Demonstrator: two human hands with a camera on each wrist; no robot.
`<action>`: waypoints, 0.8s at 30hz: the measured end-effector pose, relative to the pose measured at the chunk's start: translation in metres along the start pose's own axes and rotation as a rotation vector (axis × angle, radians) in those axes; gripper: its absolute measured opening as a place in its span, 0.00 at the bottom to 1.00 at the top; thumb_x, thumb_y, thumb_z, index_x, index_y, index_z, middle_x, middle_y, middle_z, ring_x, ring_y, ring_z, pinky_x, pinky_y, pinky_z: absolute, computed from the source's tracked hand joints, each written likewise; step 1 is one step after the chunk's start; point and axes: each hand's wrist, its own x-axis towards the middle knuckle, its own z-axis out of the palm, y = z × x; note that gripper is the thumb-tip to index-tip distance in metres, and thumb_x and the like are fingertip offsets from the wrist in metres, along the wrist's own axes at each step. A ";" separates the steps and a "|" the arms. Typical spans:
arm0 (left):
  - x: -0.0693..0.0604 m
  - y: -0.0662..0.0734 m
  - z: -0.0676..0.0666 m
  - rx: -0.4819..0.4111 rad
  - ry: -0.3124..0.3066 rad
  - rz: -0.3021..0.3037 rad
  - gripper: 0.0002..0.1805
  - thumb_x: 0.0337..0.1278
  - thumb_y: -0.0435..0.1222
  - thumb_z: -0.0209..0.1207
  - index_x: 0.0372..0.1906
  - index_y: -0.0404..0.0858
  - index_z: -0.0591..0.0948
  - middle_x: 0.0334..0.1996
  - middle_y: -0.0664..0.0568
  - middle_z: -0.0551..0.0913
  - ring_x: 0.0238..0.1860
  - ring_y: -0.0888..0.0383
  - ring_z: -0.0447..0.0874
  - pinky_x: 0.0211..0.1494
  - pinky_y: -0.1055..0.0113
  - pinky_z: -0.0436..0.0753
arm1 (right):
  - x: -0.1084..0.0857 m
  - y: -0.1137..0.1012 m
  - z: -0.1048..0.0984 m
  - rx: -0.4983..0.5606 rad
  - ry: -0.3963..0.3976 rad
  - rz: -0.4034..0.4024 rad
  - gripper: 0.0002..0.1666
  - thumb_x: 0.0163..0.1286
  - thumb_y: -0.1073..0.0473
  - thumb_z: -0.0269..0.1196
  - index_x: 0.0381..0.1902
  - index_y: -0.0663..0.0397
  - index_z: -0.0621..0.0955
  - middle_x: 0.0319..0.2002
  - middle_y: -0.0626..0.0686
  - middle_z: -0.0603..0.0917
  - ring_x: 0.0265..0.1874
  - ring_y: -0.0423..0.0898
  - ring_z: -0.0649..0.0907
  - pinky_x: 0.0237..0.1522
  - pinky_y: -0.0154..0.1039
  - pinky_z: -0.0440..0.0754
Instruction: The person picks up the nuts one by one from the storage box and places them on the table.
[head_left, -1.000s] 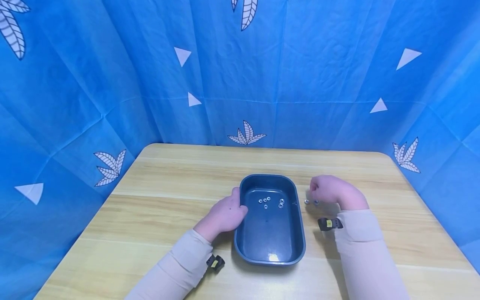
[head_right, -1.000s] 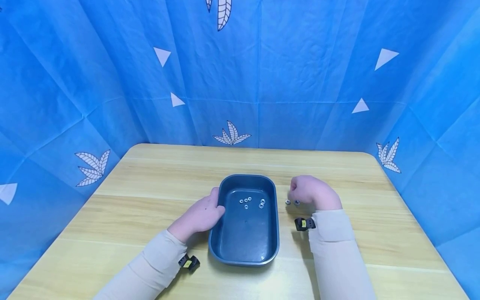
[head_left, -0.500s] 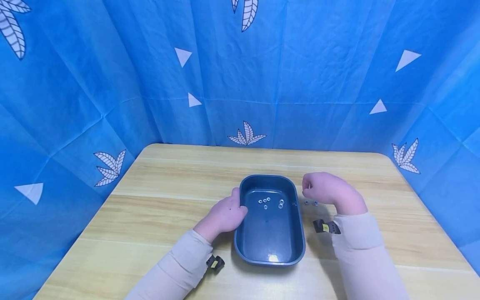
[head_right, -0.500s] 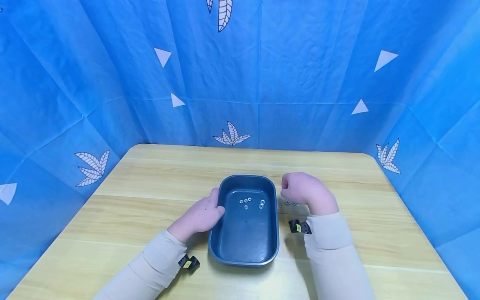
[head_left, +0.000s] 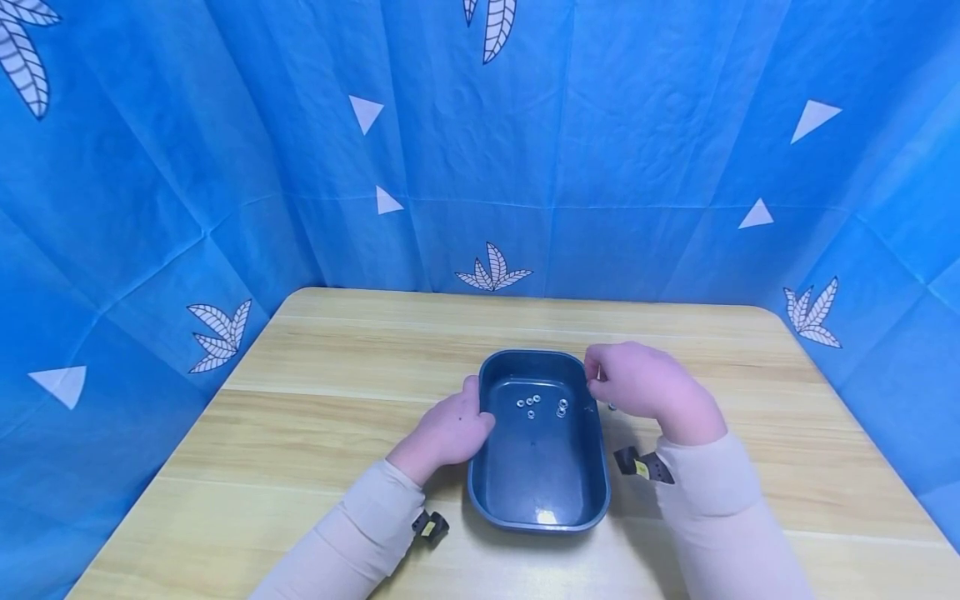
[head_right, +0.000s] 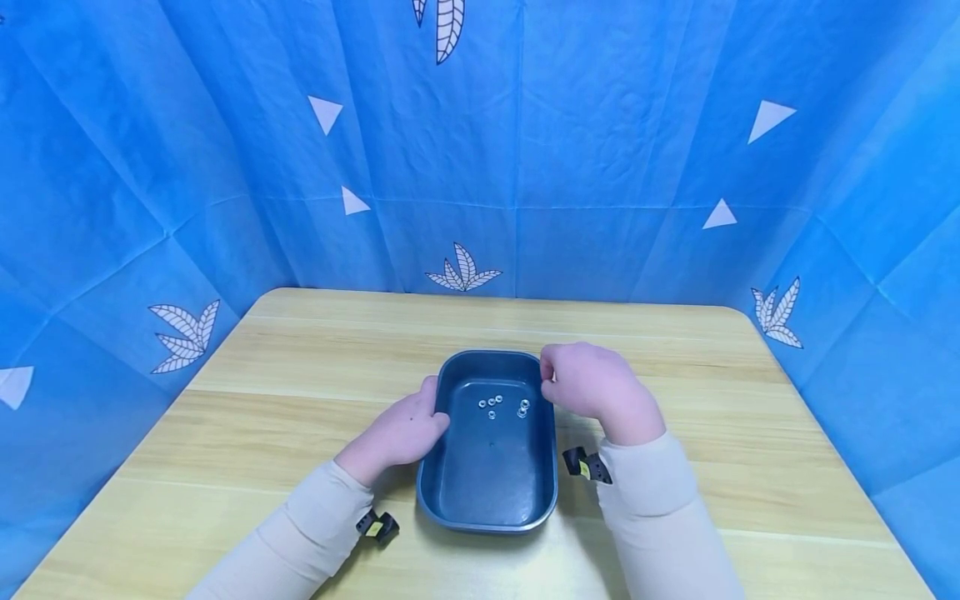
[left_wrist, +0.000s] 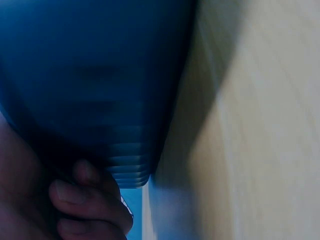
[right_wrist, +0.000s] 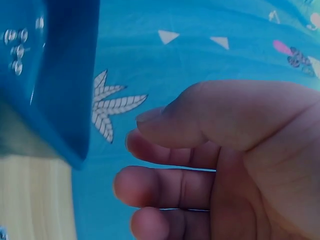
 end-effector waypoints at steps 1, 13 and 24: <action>0.000 0.000 0.000 0.000 0.001 0.000 0.32 0.71 0.43 0.50 0.70 0.29 0.58 0.45 0.41 0.79 0.37 0.51 0.78 0.41 0.55 0.77 | 0.000 -0.003 0.000 -0.011 0.008 -0.007 0.02 0.67 0.58 0.60 0.36 0.48 0.79 0.25 0.46 0.78 0.23 0.45 0.75 0.28 0.43 0.72; 0.001 -0.001 0.001 -0.014 -0.006 -0.001 0.32 0.71 0.43 0.49 0.71 0.29 0.58 0.43 0.41 0.78 0.35 0.51 0.77 0.36 0.57 0.76 | -0.001 -0.029 0.005 -0.083 0.061 -0.082 0.04 0.64 0.58 0.63 0.38 0.48 0.81 0.28 0.43 0.80 0.26 0.43 0.77 0.34 0.45 0.77; 0.001 0.000 0.000 -0.004 -0.005 0.008 0.31 0.71 0.43 0.50 0.69 0.29 0.59 0.42 0.42 0.78 0.35 0.51 0.78 0.38 0.55 0.77 | 0.005 -0.046 0.020 -0.135 0.024 -0.103 0.06 0.65 0.55 0.66 0.39 0.49 0.82 0.28 0.43 0.80 0.25 0.42 0.77 0.31 0.42 0.77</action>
